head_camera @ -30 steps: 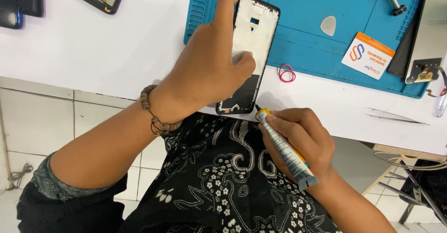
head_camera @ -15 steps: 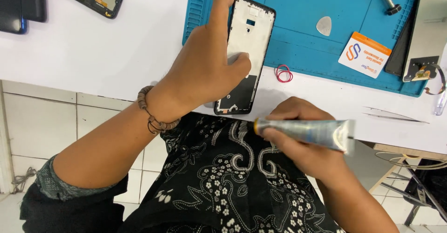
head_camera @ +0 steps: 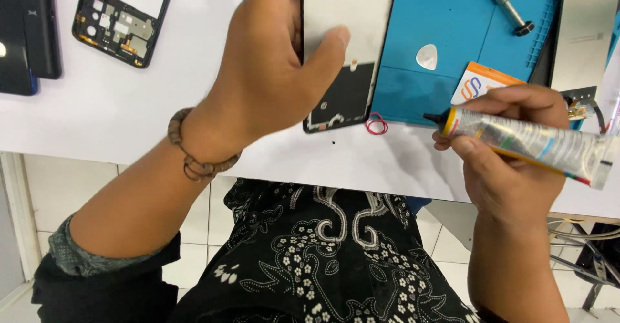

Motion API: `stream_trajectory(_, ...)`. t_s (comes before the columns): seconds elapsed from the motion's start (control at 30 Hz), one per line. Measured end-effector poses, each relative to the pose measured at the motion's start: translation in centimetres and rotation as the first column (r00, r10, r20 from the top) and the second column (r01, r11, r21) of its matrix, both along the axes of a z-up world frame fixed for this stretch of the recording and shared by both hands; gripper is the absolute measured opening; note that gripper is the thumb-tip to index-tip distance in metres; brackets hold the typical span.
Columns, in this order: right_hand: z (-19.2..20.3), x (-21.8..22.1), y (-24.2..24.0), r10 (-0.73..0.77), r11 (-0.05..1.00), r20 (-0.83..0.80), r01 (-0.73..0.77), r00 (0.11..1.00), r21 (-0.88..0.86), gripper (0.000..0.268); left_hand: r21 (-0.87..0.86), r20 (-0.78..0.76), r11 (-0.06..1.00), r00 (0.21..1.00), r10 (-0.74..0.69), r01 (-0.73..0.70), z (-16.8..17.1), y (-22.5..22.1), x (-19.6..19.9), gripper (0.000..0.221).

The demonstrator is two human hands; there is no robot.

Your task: The person applies adhesive to the edges of a smartphone frame, then aligns and presses the back cover onto the frame. They squeeze the edges to secure the bond and later connect a ribbon cable to the internal components.

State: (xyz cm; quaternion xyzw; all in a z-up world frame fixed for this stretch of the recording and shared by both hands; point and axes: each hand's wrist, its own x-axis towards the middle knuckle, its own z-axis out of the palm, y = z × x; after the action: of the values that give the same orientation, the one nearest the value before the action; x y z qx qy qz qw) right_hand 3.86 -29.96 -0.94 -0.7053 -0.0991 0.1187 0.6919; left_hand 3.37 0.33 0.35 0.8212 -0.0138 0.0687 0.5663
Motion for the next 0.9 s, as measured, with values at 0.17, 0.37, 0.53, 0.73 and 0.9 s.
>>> stream_trajectory(0.17,-0.8,2.9,2.2,0.13,0.986,-0.066,-0.123,0.989,0.111,0.028,0.049,0.225,0.999,0.974,0.001,-0.013,-2.0,-0.4,3.5,0.023)
stream_trajectory(0.37,-1.1,3.0,4.6,0.082,0.986,-0.007,-0.082,0.997,-0.144,0.026,-0.101,0.052,0.995,0.999,0.013,-0.007,-4.0,-0.2,3.0,0.044)
stream_trajectory(0.53,-1.1,2.9,5.8,0.053,0.98,0.06,-0.041,0.997,-0.192,0.035,-0.089,0.024,0.996,0.999,0.03,-0.028,-3.8,-0.2,3.1,0.04)
stream_trajectory(0.73,-1.0,2.8,6.1,0.019,0.969,0.066,-0.002,0.998,-0.248,0.031,-0.08,0.065,0.996,0.997,0.038,-0.033,-3.6,-0.4,3.2,0.032)
stream_trajectory(0.9,-1.2,2.9,6.1,0.018,0.965,0.053,-0.003,0.998,-0.263,0.034,-0.059,0.058,0.997,0.997,0.049,-0.045,-4.0,-0.4,3.2,0.038)
